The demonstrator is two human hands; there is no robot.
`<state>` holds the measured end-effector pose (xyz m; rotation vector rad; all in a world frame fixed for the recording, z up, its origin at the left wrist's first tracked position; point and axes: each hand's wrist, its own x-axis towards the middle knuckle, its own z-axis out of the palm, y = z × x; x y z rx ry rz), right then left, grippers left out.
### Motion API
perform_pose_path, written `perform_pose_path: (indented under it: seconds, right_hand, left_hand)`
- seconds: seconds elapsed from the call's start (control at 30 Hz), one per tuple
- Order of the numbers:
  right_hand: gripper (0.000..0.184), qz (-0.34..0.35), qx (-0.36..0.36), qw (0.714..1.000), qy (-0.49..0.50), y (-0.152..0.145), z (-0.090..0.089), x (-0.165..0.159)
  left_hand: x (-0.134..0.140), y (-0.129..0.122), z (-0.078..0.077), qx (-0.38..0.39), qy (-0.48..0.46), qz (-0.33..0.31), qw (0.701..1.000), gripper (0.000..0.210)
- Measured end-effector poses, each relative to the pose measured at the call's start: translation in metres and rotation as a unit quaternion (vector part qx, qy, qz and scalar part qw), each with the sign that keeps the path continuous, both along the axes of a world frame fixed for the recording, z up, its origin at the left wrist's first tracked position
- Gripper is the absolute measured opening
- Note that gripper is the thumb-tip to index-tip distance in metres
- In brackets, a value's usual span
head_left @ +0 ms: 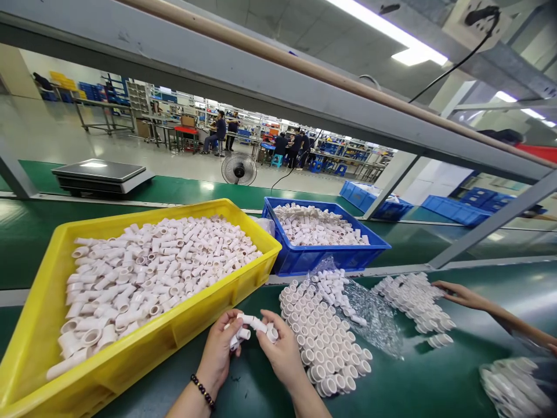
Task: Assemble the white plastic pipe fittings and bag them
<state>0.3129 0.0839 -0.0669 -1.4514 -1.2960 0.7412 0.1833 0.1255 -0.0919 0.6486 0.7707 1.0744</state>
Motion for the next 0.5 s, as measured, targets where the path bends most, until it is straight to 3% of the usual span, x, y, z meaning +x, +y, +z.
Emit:
perform_pose_path:
  seconds: [0.13, 0.5]
  right_hand:
    - [0.018, -0.039, 0.002, 0.999, 0.003, -0.0016, 0.0017, 0.0016]
    - [0.011, -0.017, 0.045, 0.999, -0.022, -0.0030, 0.0050, -0.0048]
  left_hand:
    - [0.0010, -0.0005, -0.0015, -0.004, 0.026, -0.010, 1.000, 0.023]
    - [0.0005, -0.0077, -0.0014, -0.029, -0.018, -0.056, 0.998, 0.020]
